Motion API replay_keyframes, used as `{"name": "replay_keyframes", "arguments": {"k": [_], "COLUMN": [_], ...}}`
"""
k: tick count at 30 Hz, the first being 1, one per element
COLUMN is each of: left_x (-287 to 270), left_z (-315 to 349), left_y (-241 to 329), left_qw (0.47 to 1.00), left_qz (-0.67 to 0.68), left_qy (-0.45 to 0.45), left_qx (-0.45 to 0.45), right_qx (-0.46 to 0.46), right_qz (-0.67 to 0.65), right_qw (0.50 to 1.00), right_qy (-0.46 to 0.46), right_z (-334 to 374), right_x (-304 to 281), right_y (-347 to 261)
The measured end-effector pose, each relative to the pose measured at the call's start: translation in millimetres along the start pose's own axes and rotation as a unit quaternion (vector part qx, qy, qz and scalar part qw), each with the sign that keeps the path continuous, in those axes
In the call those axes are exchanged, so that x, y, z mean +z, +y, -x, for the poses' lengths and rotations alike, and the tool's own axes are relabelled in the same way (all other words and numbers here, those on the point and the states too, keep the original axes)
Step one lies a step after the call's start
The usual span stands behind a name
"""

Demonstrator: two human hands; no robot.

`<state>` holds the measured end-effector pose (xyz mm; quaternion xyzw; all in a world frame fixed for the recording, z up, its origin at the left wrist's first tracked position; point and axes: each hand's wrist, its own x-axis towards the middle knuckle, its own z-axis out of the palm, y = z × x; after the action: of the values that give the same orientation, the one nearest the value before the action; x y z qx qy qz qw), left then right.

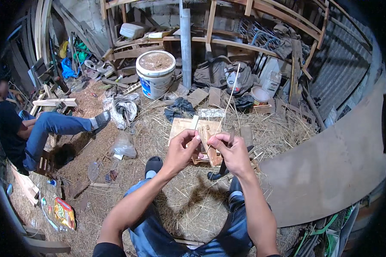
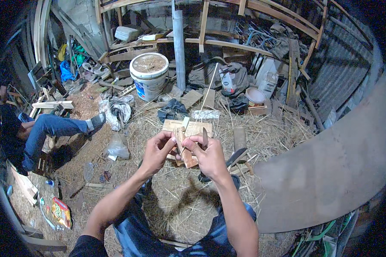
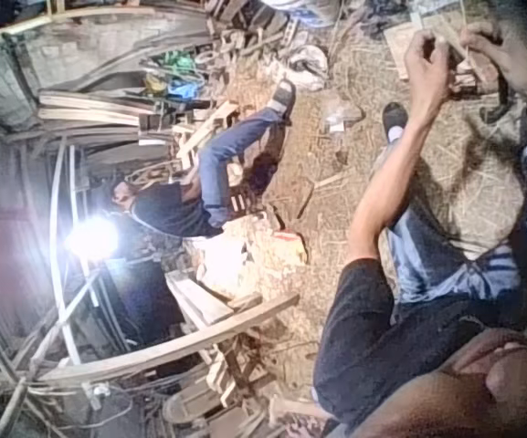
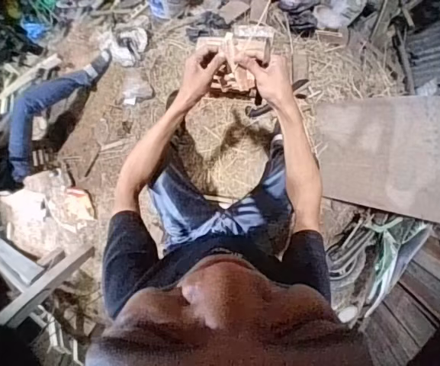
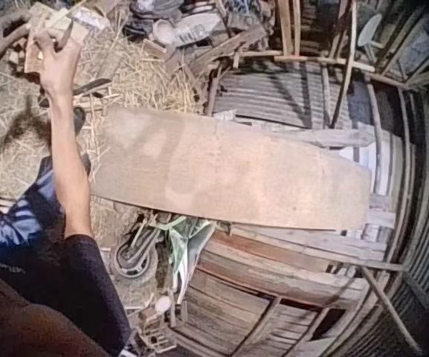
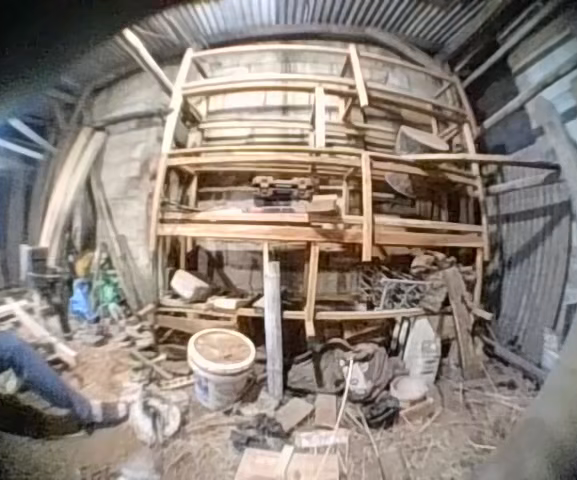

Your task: The person assembles a small wooden reel or wheel by inserting thin slats and rods into a circular frame and uses a knife to shave and trim wooden components.

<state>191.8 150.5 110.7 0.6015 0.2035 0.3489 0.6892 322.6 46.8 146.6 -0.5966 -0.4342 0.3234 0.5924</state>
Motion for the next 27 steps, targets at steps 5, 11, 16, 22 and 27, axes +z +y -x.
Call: {"name": "replay_keyframes", "arguments": {"k": [5,11,16,22,27], "left_x": [3,8,19,15,17], "left_z": [3,6,8,12,12], "left_y": [-1,-15,-4,4,-5], "left_qw": [0.998,0.991,0.997,0.995,0.988], "left_qz": [0.058,0.104,0.019,0.081,0.125], "left_qy": [0.008,0.046,0.074,0.043,0.053], "left_qx": [-0.034,-0.073,-0.028,-0.046,-0.076], "right_qx": [-0.084,-0.047,-0.027,0.020,-0.001], "right_qz": [0.067,0.036,0.016,0.024,0.072], "right_qw": [0.994,0.998,0.999,0.999,0.997], "right_qy": [0.003,0.009,0.019,0.012,0.028], "right_z": [2,1,1,1,-2], "right_x": [3,6,-2,-12,-3], "right_y": [-3,-2,2,3,11]}}
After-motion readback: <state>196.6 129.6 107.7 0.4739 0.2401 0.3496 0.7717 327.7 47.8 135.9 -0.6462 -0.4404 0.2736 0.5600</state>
